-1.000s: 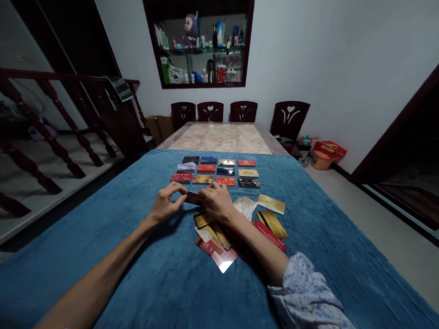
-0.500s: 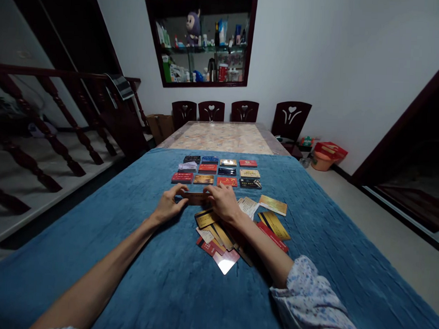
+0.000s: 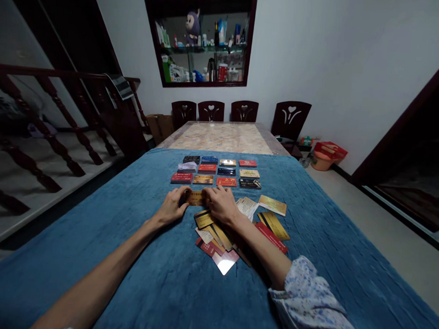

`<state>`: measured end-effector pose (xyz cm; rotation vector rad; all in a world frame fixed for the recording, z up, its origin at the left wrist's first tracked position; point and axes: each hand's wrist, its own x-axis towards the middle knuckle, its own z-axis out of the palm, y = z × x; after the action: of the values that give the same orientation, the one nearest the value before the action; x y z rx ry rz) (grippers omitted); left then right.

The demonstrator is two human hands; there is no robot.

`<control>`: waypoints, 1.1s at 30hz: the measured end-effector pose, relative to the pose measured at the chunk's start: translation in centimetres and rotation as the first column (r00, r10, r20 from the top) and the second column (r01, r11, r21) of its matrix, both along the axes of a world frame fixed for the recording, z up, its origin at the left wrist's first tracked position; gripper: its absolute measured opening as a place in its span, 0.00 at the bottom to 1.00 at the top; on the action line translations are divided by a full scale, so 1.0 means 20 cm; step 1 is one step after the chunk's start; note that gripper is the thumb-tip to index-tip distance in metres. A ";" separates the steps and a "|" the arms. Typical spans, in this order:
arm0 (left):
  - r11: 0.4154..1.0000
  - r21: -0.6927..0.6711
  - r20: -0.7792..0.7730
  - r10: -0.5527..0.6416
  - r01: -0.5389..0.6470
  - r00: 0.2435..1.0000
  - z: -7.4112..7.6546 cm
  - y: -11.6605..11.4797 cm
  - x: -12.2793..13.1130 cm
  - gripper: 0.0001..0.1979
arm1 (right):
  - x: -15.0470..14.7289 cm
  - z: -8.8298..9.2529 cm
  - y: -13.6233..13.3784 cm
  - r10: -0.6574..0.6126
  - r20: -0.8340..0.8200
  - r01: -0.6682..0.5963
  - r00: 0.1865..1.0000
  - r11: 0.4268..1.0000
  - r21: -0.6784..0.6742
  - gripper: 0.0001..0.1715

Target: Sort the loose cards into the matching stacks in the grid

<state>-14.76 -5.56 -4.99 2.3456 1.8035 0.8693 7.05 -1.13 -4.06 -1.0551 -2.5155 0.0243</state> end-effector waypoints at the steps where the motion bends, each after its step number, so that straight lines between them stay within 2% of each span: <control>1: 1.000 -0.004 -0.011 0.006 -0.006 1.000 0.00 0.00 0.00 0.21 | 0.00 0.00 0.00 -0.004 0.007 0.004 1.000 1.000 -0.001 0.22; 7: 1.000 -0.004 -0.052 0.001 -0.002 0.999 0.02 0.00 0.00 0.19 | 0.00 0.01 0.00 -0.005 0.031 0.005 1.000 1.000 0.008 0.24; 15: 0.999 -0.050 -0.007 -0.015 0.015 1.000 0.03 0.01 0.01 0.22 | 0.00 0.05 0.00 -0.022 0.108 0.021 0.994 1.000 0.016 0.26; 20: 0.995 -0.098 -0.114 0.001 -0.012 0.993 0.06 0.01 0.02 0.27 | 0.00 0.07 -0.01 -0.042 0.174 0.039 0.984 0.999 0.022 0.25; 25: 0.992 -0.123 -0.228 -0.022 -0.006 0.973 0.12 0.02 0.02 0.26 | 0.00 0.09 0.00 -0.059 0.227 0.053 0.972 0.998 0.032 0.25; 30: 0.994 -0.112 -0.366 -0.039 -0.003 0.930 0.20 0.06 0.01 0.27 | -0.01 0.16 0.03 -0.073 0.296 0.066 0.952 0.997 0.035 0.29; 33: 0.995 -0.100 -0.404 -0.038 -0.003 0.914 0.23 0.11 0.00 0.26 | -0.03 0.21 0.06 -0.071 0.328 0.068 0.942 0.997 0.021 0.26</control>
<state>-14.69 -3.44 -0.38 2.6177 1.9003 0.2873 6.41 0.05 0.17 -1.2309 -2.7648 -0.2005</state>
